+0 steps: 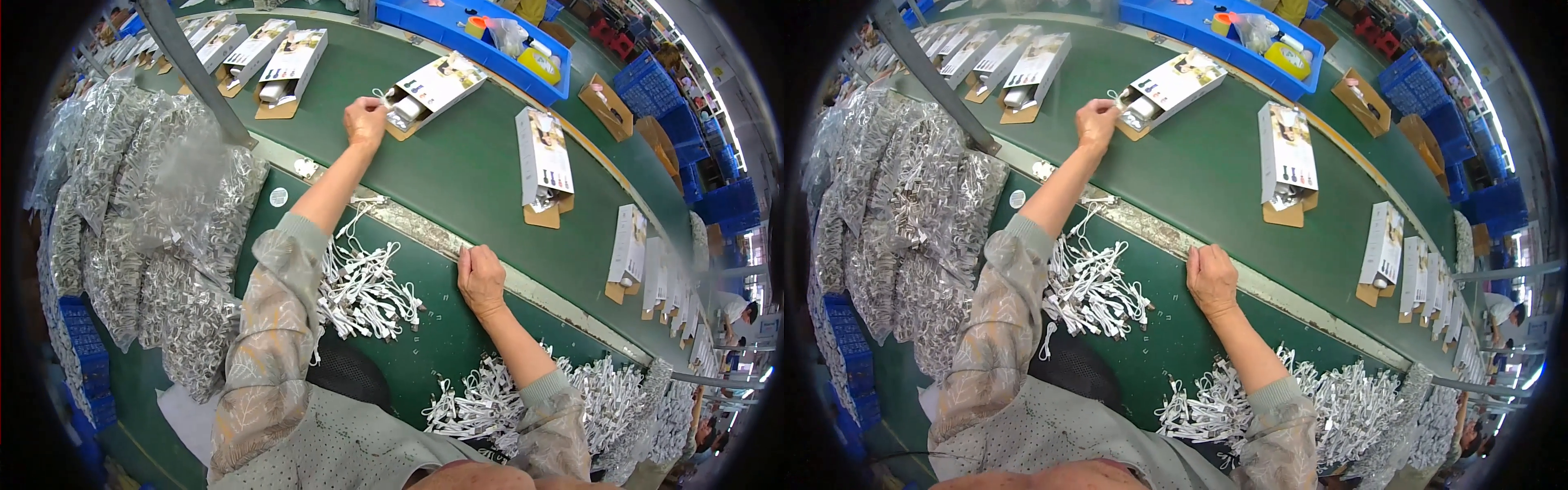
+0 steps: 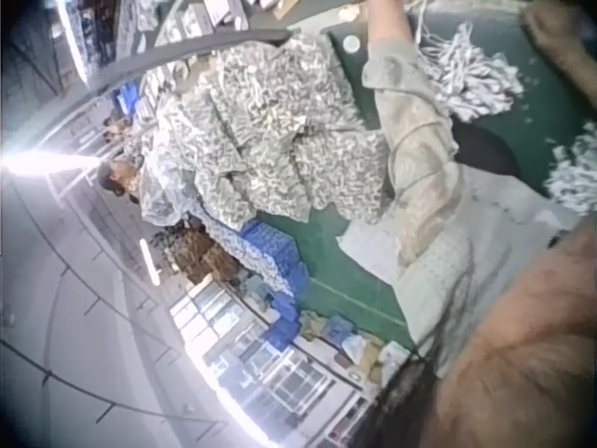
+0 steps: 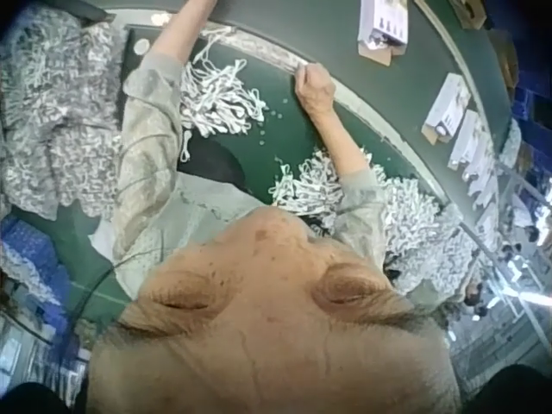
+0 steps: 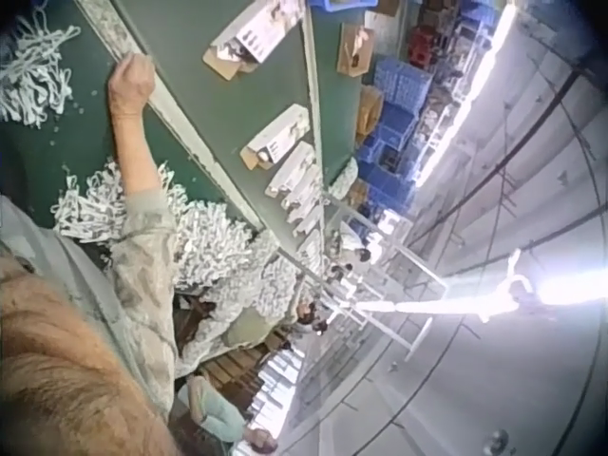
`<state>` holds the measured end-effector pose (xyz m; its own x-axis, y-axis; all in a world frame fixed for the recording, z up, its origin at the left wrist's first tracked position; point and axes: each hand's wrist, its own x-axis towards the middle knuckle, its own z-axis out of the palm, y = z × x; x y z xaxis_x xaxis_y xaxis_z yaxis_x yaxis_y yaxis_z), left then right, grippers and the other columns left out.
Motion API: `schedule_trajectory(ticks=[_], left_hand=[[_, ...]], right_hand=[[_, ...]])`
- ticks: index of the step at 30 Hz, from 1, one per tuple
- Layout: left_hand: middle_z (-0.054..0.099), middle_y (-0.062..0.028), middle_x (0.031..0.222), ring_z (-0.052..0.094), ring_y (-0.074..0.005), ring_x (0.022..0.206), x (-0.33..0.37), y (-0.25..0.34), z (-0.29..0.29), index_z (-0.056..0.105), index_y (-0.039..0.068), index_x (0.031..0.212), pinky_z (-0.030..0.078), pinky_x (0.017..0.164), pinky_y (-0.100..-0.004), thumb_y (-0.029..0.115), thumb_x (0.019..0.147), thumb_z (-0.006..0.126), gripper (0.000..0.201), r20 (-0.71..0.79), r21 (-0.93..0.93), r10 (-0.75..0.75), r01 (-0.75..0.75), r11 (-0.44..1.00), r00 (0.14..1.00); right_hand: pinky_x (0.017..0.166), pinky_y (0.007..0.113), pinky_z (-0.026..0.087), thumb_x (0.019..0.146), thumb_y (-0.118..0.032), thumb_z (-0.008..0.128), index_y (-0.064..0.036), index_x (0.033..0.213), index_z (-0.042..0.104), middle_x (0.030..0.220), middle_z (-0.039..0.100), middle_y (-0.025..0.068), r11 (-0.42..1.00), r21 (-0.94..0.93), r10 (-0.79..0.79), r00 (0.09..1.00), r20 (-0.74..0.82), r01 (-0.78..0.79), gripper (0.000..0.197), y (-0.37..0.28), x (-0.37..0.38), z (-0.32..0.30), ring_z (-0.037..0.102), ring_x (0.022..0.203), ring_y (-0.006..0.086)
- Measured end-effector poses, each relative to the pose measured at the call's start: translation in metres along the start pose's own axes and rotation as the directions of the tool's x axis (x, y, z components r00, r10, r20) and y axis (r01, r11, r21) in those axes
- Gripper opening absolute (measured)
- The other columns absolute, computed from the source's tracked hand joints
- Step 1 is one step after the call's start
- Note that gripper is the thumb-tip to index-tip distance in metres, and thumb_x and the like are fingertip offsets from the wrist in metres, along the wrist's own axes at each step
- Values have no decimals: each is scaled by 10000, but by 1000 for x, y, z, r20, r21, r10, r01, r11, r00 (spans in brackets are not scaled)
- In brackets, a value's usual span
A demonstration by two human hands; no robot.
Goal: The person packs small white cables into cardboard boxes on a moving conveyor belt by hand.
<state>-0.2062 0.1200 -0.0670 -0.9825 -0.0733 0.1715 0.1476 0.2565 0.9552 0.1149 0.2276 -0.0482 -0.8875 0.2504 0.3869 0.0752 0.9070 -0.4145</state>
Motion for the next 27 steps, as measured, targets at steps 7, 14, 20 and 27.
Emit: schedule_trajectory(ticks=[7, 14, 20, 27], left_hand=[[686, -113, 769, 660, -217, 729, -13, 14, 31, 709, 53, 787, 507, 726, -318, 105, 666, 676, 135, 211, 32, -141, 137, 990, 967], [659, -171, 885, 632, -337, 858, -46, 38, 49, 705, 67, 900, 486, 807, -389, 48, 766, 530, 221, 278, 146, 136, -182, 972, 951], [581, -173, 1162, 537, -341, 1092, -54, 39, 49, 580, 85, 1161, 429, 925, -404, 32, 787, 508, 385, 543, 259, 105, -285, 923, 833], [588, -156, 997, 550, -312, 1011, -98, 76, -88, 611, 52, 967, 460, 847, -415, 156, 766, 635, 228, 735, 416, 182, -646, 640, 653]], right_hand=[[577, 404, 446, 821, -105, 589, -34, 692, 491, 669, 493, 136, 1000, 17, 0, 1000, -24, 1, 177, -2, 0, 6, 533, 641, 320], [570, 396, 451, 815, -112, 597, -37, 689, 496, 666, 499, 131, 1000, 6, 3, 999, -48, -2, 178, 1, -1, 3, 540, 638, 310], [568, 397, 453, 814, -123, 599, -39, 695, 498, 675, 507, 131, 1000, 19, -2, 999, -39, 3, 177, -6, 0, 8, 544, 639, 307], [584, 397, 464, 814, -124, 598, -38, 700, 502, 684, 517, 132, 1000, -15, 15, 999, -47, -16, 172, 2, -2, 1, 554, 657, 310]])
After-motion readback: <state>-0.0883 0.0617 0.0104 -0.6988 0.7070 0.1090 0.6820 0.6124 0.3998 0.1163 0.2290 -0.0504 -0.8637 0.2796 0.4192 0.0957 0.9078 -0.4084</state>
